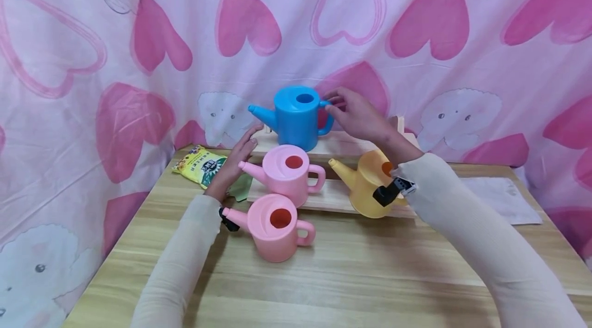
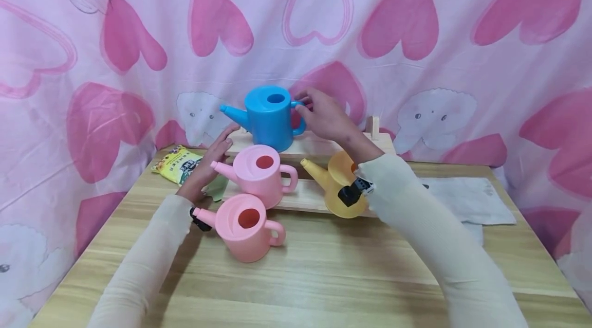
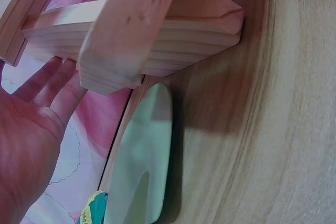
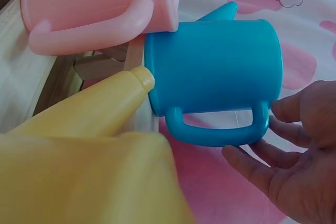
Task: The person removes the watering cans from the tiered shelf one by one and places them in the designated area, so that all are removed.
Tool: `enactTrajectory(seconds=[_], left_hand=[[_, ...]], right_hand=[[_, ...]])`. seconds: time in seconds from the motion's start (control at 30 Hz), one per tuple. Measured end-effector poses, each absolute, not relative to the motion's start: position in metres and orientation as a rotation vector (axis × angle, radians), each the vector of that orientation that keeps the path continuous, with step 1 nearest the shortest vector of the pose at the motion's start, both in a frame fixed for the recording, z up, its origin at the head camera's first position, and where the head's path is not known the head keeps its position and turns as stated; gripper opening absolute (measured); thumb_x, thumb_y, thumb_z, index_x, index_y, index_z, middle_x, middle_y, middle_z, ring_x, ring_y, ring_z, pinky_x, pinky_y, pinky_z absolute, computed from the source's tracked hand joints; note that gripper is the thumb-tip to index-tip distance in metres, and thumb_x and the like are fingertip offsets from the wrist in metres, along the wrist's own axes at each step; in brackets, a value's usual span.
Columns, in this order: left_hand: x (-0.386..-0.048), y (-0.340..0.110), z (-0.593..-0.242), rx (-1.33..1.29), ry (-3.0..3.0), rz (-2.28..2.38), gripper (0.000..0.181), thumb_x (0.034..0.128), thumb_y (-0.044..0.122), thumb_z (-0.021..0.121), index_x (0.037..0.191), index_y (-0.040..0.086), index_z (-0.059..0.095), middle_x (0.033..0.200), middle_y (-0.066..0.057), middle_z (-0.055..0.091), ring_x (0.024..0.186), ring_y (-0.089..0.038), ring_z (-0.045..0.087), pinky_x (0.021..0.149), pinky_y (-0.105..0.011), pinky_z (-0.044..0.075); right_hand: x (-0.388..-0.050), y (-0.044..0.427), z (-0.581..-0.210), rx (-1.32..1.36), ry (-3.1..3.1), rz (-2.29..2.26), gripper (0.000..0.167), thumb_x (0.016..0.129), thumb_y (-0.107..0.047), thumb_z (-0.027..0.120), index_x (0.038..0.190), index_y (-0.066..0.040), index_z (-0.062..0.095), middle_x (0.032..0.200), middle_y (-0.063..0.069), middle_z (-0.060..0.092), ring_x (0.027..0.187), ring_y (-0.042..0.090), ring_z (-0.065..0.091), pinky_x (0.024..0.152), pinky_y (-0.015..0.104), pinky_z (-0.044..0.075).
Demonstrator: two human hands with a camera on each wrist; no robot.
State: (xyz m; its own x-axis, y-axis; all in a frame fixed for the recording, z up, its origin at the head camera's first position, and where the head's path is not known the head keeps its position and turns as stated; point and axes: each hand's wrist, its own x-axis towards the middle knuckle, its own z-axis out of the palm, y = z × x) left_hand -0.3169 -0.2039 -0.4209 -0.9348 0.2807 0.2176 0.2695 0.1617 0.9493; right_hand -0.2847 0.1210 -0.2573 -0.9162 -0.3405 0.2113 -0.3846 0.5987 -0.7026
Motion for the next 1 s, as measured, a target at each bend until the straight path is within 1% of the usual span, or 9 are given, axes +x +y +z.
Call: enactTrajectory(seconds=[0.23,0.4,0.57,0.8,1.0], left_hand=[[-0.3162,-0.2009,-0.4198,0.585,2.368,1.970,0.055,0.1112,0.042,0.038,0.163,0.024,0.032,0.168,0.006,0.025,0.154,-0.022,0.015,0.118,-0.065,0.017],[-0.3161,-0.2013,-0.4210,0.582,2.390,1.957,0.054,0.1112,0.042,0.038,0.163,0.025,0.032,0.167,0.007,0.025,0.155,-0.022,0.014,0.118,-0.066,0.016],[-0.3169,-0.2016,-0.4219,0.572,2.401,1.935,0.055,0.1111,0.044,0.037,0.163,0.028,0.031,0.168,0.008,0.023,0.155,-0.023,0.013,0.117,-0.067,0.016],[-0.3151,-0.2012,-0.4201,0.572,2.401,1.929,0.055,0.1118,0.040,0.036,0.164,0.027,0.028,0.169,0.005,0.020,0.155,-0.026,0.011,0.116,-0.069,0.015],[-0.3146,-0.2016,-0.4206,0.581,2.403,1.936,0.054,0.1118,0.041,0.036,0.164,0.027,0.029,0.168,0.006,0.023,0.154,-0.025,0.016,0.116,-0.067,0.021]], right_hand=[[-0.2844,0.1196,-0.2583,0.587,-2.760,1.202,0.036,0.103,-0.012,0.064,0.137,-0.006,0.055,0.135,0.013,0.059,0.121,0.034,0.058,0.095,0.048,0.055],[-0.2850,0.1196,-0.2584,0.578,-2.771,1.173,0.034,0.104,-0.013,0.063,0.136,-0.006,0.056,0.133,0.013,0.060,0.119,0.033,0.059,0.093,0.048,0.056],[-0.2854,0.1193,-0.2582,0.574,-2.782,1.141,0.031,0.104,-0.014,0.063,0.134,-0.006,0.058,0.130,0.012,0.061,0.116,0.032,0.060,0.091,0.047,0.057],[-0.2842,0.1187,-0.2568,0.577,-2.787,1.137,0.030,0.104,-0.014,0.062,0.132,-0.005,0.058,0.127,0.013,0.063,0.114,0.032,0.061,0.089,0.046,0.058],[-0.2836,0.1193,-0.2534,0.613,-2.786,1.124,0.030,0.104,-0.011,0.062,0.133,-0.004,0.057,0.125,0.013,0.062,0.112,0.031,0.062,0.090,0.047,0.058]])
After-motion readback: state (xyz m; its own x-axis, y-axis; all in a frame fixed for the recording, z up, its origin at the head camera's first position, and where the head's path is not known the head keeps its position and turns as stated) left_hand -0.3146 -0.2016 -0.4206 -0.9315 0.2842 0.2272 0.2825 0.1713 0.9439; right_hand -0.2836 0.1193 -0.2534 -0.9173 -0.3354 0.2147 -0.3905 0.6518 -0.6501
